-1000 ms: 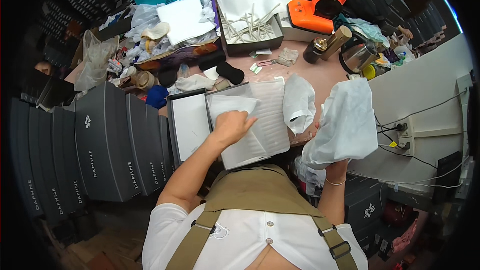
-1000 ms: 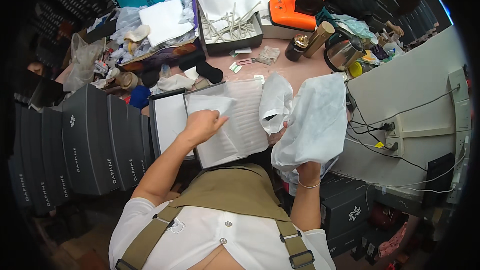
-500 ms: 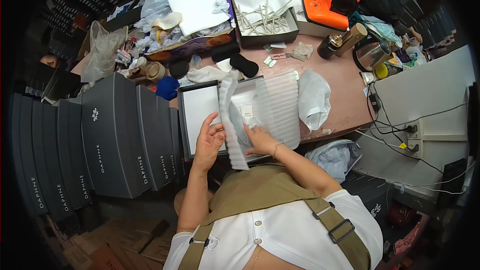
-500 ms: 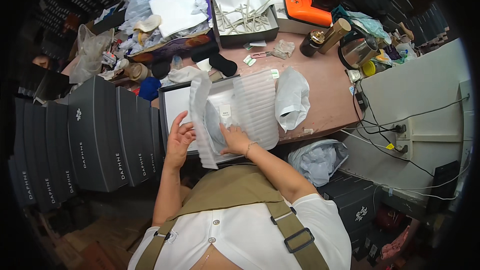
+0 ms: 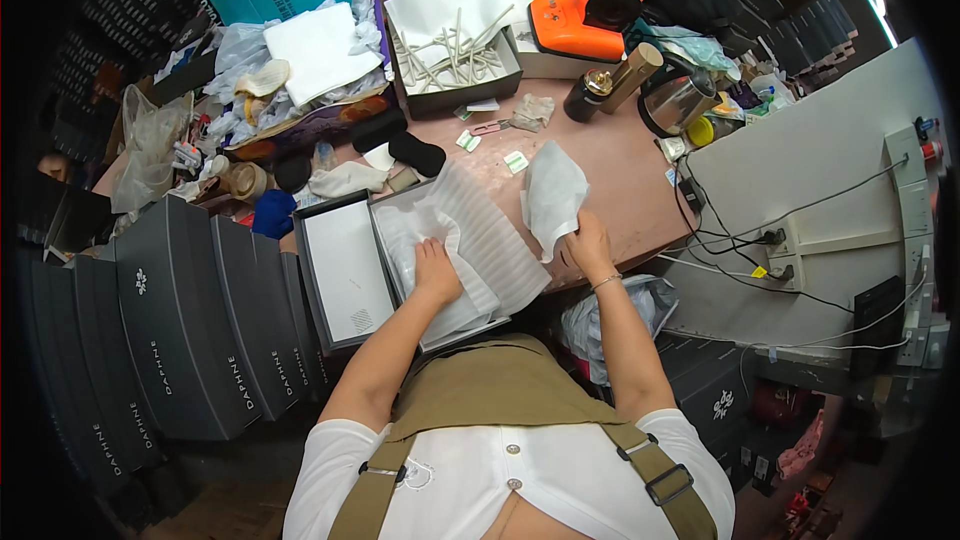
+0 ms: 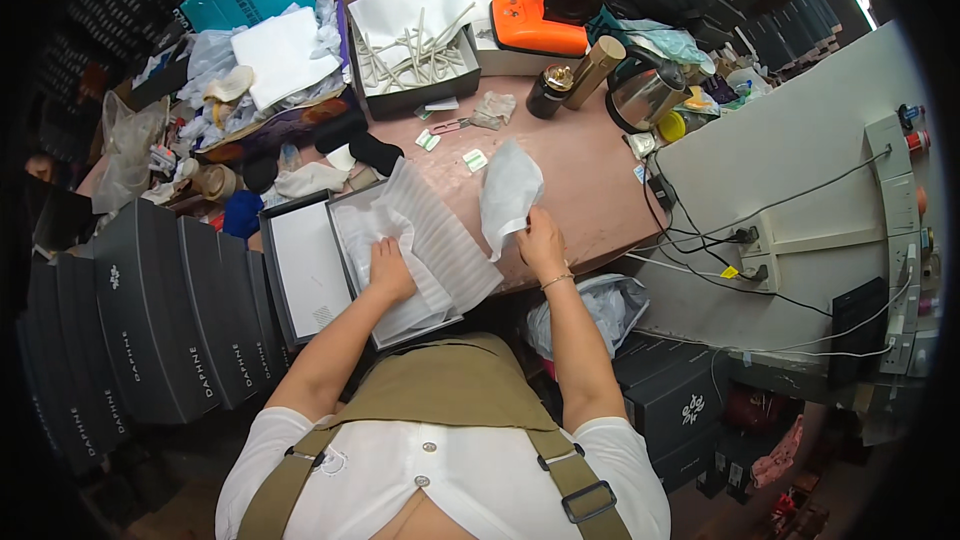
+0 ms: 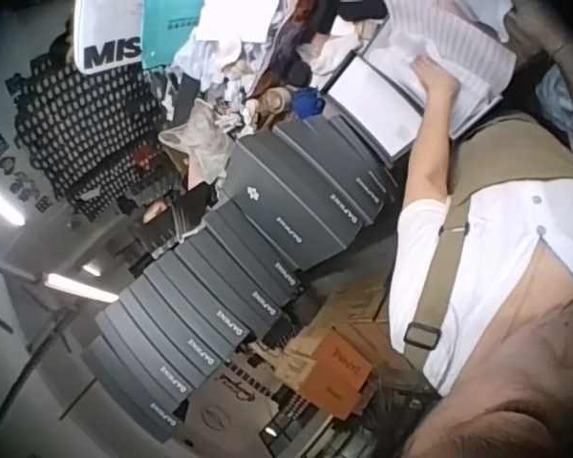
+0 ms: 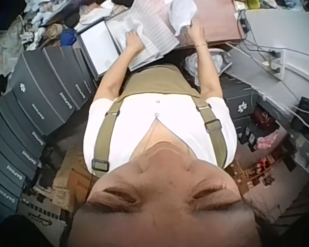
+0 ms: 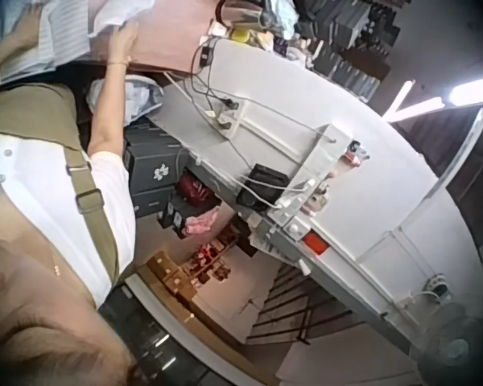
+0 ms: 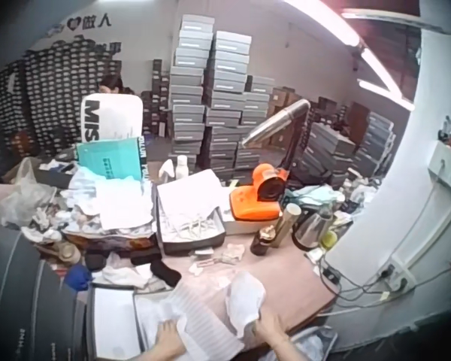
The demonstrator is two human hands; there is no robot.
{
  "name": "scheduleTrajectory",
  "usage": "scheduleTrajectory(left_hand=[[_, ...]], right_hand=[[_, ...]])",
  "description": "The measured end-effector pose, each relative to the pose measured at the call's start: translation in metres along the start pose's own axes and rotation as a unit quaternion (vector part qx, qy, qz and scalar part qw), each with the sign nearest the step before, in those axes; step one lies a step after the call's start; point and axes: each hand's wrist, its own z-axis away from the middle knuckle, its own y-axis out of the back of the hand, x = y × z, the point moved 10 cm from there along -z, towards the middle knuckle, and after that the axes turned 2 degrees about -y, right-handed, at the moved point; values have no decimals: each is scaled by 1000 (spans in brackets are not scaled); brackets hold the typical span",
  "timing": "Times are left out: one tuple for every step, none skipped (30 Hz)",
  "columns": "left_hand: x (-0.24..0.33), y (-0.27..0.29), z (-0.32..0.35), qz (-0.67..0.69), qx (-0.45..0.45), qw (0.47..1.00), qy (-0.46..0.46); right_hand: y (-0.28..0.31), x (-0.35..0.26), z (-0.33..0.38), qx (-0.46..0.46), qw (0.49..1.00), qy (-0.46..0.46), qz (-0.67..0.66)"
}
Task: Inspecting high-heeled shoes and packing them into boxes.
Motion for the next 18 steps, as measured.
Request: scheduleTrajectory(left_hand=[[0,4,2,29,15,999,-9],[-6,8,10,66,76,995,-23],[-9,9,23,99,136,985,-46],[-13,12,32,132,195,969,-69],[-12,5,35,108,145,981,-66],[-8,5,32,86,102,989,-62],[-4,5,24,64,63,994,-62],[-2,4,17,48,44,996,-54],[-2,0,16,33,23,998,-40],[-3,-4,14,18,3,999,-26],[-3,-5,15,5,21,999,-24],[-3,-7,17,-7,41,999,-22],[-4,-7,19,-19,60,998,-20],[-4,1,19,43,92,994,-37],[-7,8,23,108,122,985,-50],[-10,15,26,171,151,972,-62],[-20,29,30,266,220,937,-46],[-34,41,37,355,283,890,-29]], right_hand=[[-3,10,-3,-21,1000,-15,-5],[3,-6,-1,-7,1000,3,-27],[9,-14,5,13,999,14,-51],[23,-21,7,118,990,68,-36],[26,-19,14,218,969,116,-19],[32,-18,20,319,933,166,4],[18,12,-2,280,948,126,-89],[0,45,-23,237,951,84,-181],[-5,52,-29,204,960,64,-182],[-10,59,-34,171,967,43,-181],[-3,49,-31,153,983,42,-90],[7,36,-28,133,990,41,3],[28,28,-22,169,984,51,-35],[50,21,-15,207,974,59,-72],[69,16,-8,240,962,69,-109],[88,10,-2,278,949,77,-126],[108,6,3,318,934,83,-141],[122,3,8,356,917,87,-159]])
